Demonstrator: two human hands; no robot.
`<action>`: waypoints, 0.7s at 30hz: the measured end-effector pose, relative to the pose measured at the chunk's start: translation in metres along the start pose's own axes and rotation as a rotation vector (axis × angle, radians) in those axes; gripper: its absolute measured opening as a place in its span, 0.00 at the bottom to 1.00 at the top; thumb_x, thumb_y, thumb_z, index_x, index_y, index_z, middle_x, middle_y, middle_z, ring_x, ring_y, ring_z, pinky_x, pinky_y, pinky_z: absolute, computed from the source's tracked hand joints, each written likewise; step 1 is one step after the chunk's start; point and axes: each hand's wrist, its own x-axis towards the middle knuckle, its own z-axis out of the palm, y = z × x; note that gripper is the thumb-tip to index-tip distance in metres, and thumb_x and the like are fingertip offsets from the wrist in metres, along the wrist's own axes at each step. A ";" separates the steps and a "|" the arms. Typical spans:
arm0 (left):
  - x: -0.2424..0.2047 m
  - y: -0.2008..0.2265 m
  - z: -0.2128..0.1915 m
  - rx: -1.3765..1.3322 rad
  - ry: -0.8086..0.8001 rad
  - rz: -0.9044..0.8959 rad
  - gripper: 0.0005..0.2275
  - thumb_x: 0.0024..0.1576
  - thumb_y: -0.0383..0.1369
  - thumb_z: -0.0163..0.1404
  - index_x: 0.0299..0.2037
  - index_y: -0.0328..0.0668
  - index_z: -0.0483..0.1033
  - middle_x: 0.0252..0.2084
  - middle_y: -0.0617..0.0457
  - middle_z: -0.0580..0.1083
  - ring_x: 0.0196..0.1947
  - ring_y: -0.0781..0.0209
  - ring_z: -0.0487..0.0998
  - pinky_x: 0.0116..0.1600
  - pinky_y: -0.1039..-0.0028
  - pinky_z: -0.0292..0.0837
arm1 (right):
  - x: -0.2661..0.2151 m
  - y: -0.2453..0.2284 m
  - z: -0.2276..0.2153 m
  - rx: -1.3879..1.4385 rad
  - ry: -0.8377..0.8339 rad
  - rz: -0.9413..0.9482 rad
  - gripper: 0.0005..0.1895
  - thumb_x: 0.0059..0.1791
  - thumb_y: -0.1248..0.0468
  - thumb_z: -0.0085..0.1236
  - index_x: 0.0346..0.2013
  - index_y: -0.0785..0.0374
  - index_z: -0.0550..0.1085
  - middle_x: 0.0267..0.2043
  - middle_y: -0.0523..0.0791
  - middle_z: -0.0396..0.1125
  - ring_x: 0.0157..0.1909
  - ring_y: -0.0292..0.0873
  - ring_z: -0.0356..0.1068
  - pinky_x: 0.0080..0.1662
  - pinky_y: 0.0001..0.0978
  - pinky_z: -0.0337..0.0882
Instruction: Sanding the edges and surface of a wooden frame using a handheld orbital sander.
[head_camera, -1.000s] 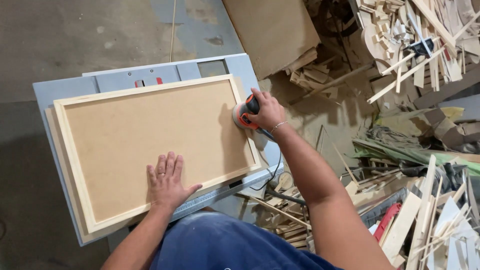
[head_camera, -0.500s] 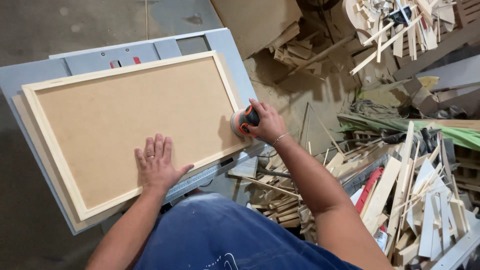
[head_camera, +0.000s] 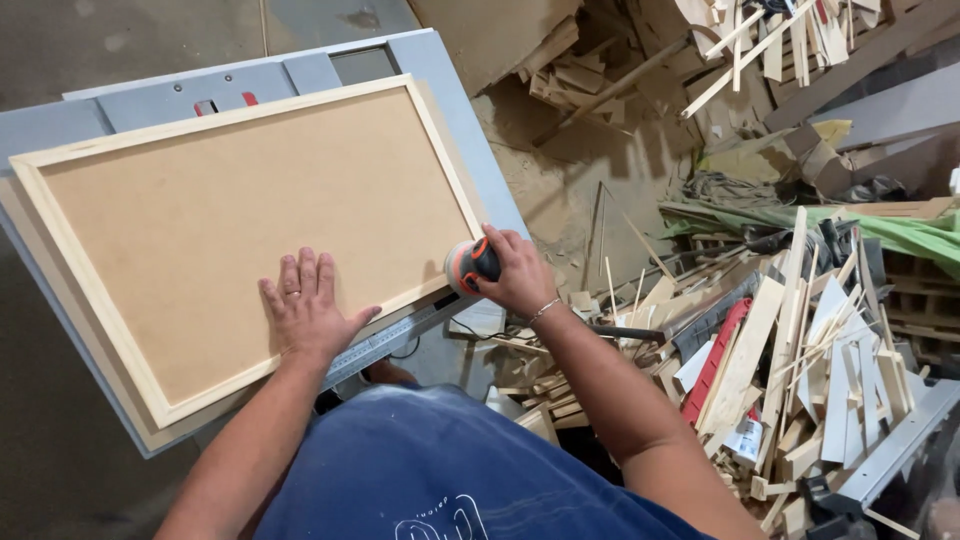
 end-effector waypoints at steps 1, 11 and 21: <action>-0.001 0.000 0.000 -0.001 0.002 0.001 0.50 0.47 0.73 0.43 0.77 0.54 0.53 0.82 0.51 0.49 0.81 0.46 0.44 0.77 0.39 0.33 | -0.003 -0.009 0.000 -0.001 0.002 0.000 0.50 0.38 0.46 0.67 0.73 0.38 0.57 0.63 0.38 0.61 0.58 0.51 0.69 0.55 0.49 0.76; -0.002 -0.002 0.005 0.016 -0.029 0.000 0.51 0.47 0.75 0.39 0.78 0.55 0.50 0.82 0.51 0.47 0.81 0.47 0.41 0.78 0.40 0.29 | -0.033 -0.070 0.019 0.039 0.029 -0.071 0.51 0.38 0.47 0.66 0.74 0.43 0.57 0.60 0.42 0.62 0.55 0.53 0.69 0.51 0.51 0.78; -0.002 0.000 -0.004 -0.009 -0.038 -0.020 0.50 0.48 0.75 0.40 0.78 0.56 0.51 0.82 0.51 0.47 0.81 0.47 0.40 0.78 0.40 0.29 | -0.028 -0.075 0.006 0.003 -0.009 0.009 0.50 0.40 0.46 0.64 0.75 0.42 0.56 0.59 0.41 0.62 0.55 0.52 0.70 0.52 0.50 0.78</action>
